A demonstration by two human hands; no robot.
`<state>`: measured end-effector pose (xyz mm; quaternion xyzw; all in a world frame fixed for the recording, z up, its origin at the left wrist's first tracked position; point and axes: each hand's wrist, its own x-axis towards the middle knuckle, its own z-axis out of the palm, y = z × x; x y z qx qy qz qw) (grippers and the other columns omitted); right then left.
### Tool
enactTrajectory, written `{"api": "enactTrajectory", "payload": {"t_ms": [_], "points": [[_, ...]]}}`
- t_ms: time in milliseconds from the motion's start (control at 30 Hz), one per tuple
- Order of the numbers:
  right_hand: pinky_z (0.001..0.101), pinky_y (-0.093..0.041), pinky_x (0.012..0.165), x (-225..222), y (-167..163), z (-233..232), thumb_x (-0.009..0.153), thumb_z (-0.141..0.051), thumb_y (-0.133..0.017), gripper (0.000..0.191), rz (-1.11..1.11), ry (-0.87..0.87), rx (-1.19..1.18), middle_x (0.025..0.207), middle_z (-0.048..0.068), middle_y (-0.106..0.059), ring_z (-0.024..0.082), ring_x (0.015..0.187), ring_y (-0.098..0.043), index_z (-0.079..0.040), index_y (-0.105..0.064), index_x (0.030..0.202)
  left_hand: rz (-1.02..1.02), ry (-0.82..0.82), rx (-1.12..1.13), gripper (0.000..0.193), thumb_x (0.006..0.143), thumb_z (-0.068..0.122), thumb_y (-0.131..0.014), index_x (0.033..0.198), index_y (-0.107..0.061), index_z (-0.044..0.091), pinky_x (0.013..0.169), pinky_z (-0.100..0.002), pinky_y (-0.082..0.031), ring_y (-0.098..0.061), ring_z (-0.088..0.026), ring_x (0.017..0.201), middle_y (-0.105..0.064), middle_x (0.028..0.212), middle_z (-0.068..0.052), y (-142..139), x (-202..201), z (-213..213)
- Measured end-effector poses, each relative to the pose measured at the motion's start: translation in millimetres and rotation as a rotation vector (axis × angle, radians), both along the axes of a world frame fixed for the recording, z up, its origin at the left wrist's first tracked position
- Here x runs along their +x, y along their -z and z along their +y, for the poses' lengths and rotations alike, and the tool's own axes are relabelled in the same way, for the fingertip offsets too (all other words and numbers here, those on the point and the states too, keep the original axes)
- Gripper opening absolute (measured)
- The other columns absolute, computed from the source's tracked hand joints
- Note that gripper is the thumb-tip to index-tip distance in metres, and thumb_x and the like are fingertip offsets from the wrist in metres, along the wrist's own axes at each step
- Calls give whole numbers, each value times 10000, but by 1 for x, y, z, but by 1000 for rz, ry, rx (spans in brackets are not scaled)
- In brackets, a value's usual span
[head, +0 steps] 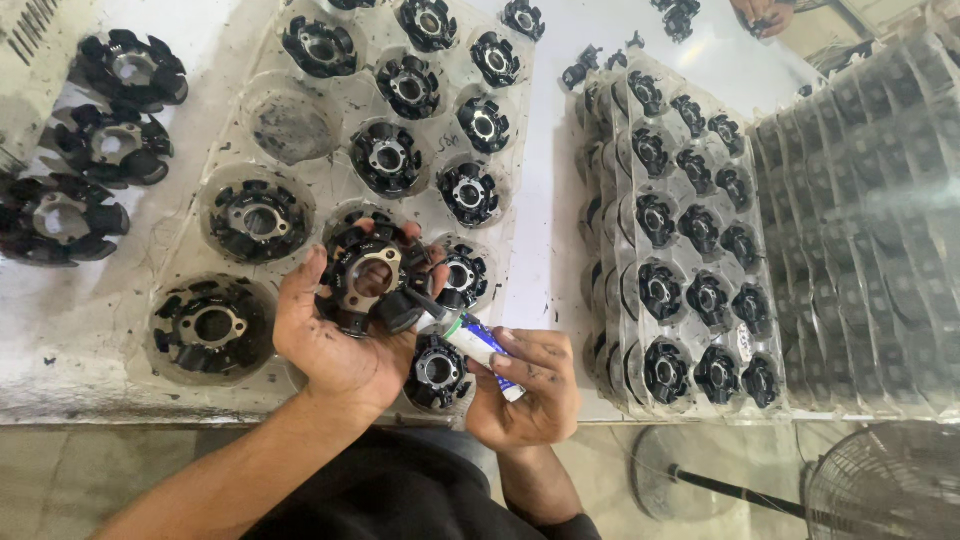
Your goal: The person picks black plastic rotor parts one at a time from a tray and squeezes adhesive from a tube onto each part's hub, then places the part back into the tray. Midway they wipe the adhesive tube with a cloth before resuming applying adhesive to more parts.
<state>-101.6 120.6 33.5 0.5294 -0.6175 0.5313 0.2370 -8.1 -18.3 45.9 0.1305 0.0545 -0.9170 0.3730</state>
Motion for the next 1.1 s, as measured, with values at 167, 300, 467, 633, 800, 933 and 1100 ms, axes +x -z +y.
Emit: {"api": "enactTrajectory", "payload": {"t_ms": [167, 300, 467, 633, 800, 933, 1100], "points": [[358, -599, 784, 0, -2, -4, 808, 92, -774, 244, -1, -28, -6, 1006, 165, -713, 279, 891, -706, -41, -638, 961, 7, 8, -22, 444, 893, 417, -634, 1168, -632, 68, 989, -540, -541, -659, -444, 1128, -688, 1192, -216, -1, -1, -4], [355, -590, 785, 0, -4, -3, 801, 84, -796, 259, 27, -15, 47, 978, 172, -716, 277, 883, -710, -34, -636, 967, 12, 33, 17, 467, 898, 434, -630, 1181, -633, 64, 1009, -527, -531, -652, -425, 1138, -690, 1210, -208, -1, 0, -7], [361, -583, 825, -11, 8, -4, 862, 50, -780, 255, -97, -17, -4, 1025, 160, -707, 265, 949, -706, -21, -615, 1044, -61, -58, -180, 458, 924, 474, -590, 1106, -621, 55, 874, -500, -607, -680, -403, 1042, -681, 1104, -181, 20, -8, -30], [377, -543, 1007, -25, 21, 6, 991, 23, -754, 233, -519, -120, -136, 1149, 152, -652, 266, 1137, -658, 13, -602, 1167, -285, -191, -535, 387, 944, 436, -551, 1074, -577, 73, 741, -481, -677, -738, -333, 921, -682, 1022, -135, 74, -44, -162], [424, -624, 859, -30, 25, 12, 944, 12, -748, 244, -753, -247, -197, 1195, 171, -646, 259, 1090, -663, 13, -615, 1150, -1151, -165, -1366, 240, 1038, 302, -634, 1081, -739, 92, 836, -406, -574, -723, -232, 904, -732, 1035, -90, 119, -72, -271], [431, -613, 862, -35, 26, 17, 966, 25, -740, 231, -839, -287, -208, 1202, 187, -652, 269, 1061, -671, 22, -615, 1159, -1670, 70, -2046, 247, 916, 203, -665, 1102, -818, 145, 902, -507, -555, -698, -370, 952, -759, 1024, -189, 116, -81, -274], [443, -584, 869, -55, 30, 22, 962, 10, -723, 240, -1143, -390, -246, 1175, 184, -684, 249, 955, -681, 14, -617, 1177, -1976, -124, -2264, 388, 975, 427, -697, 1045, -803, 61, 969, -609, -479, -519, -454, 1335, -657, 1226, -252, 100, -115, -266]]}}
